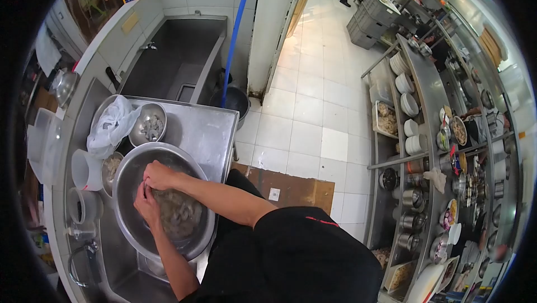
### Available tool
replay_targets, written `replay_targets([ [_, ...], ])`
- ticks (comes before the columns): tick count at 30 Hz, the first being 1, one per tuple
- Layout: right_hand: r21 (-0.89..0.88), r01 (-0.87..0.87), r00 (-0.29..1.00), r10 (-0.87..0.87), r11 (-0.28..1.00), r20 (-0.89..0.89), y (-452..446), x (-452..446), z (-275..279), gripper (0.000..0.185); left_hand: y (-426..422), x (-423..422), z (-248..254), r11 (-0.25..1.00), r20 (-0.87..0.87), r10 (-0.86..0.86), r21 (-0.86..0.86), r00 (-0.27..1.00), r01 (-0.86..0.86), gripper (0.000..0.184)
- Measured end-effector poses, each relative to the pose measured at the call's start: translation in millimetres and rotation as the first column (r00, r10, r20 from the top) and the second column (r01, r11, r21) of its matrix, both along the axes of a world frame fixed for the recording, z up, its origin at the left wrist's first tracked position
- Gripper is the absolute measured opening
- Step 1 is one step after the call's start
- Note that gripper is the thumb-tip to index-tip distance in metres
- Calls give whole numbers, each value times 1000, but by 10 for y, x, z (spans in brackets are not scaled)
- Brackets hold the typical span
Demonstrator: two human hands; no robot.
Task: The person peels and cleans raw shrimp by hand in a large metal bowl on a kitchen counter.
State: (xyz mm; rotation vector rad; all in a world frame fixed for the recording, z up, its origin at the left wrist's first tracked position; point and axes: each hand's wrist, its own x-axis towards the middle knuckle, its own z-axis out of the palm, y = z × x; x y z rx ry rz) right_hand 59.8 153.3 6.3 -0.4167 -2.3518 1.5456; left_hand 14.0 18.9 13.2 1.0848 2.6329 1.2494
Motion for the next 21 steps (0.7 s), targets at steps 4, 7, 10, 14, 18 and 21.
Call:
replay_targets([
  [4, -192, 68, 998, -69, 979, 5, -33, -105, -26, 17, 4, 33, 17, 995, -22, 22, 96, 1000, -20, 23],
  [7, -438, 106, 994, -96, 893, 43, -41, -136, -24, 13, 12, 30, 69, 991, -32, 40, 128, 999, -36, 23],
  [10, -519, 90, 996, -92, 850, 22, -23, -98, -19, 12, 20, 27, 80, 986, 26, 56, 157, 998, -59, 23],
  [14, -725, 52, 997, -76, 687, -1, 6, -113, -43, 10, -31, -165, -226, 855, 538, -102, 478, 837, -203, 26],
  [18, -886, 29, 999, -50, 462, 6, 59, -73, -30, 5, 24, -183, -299, 801, 633, -26, 476, 774, -362, 28],
  [21, -758, 17, 998, 34, 651, 51, 89, -118, -107, 9, 9, -104, -45, 864, 527, -18, 435, 849, -252, 25],
])
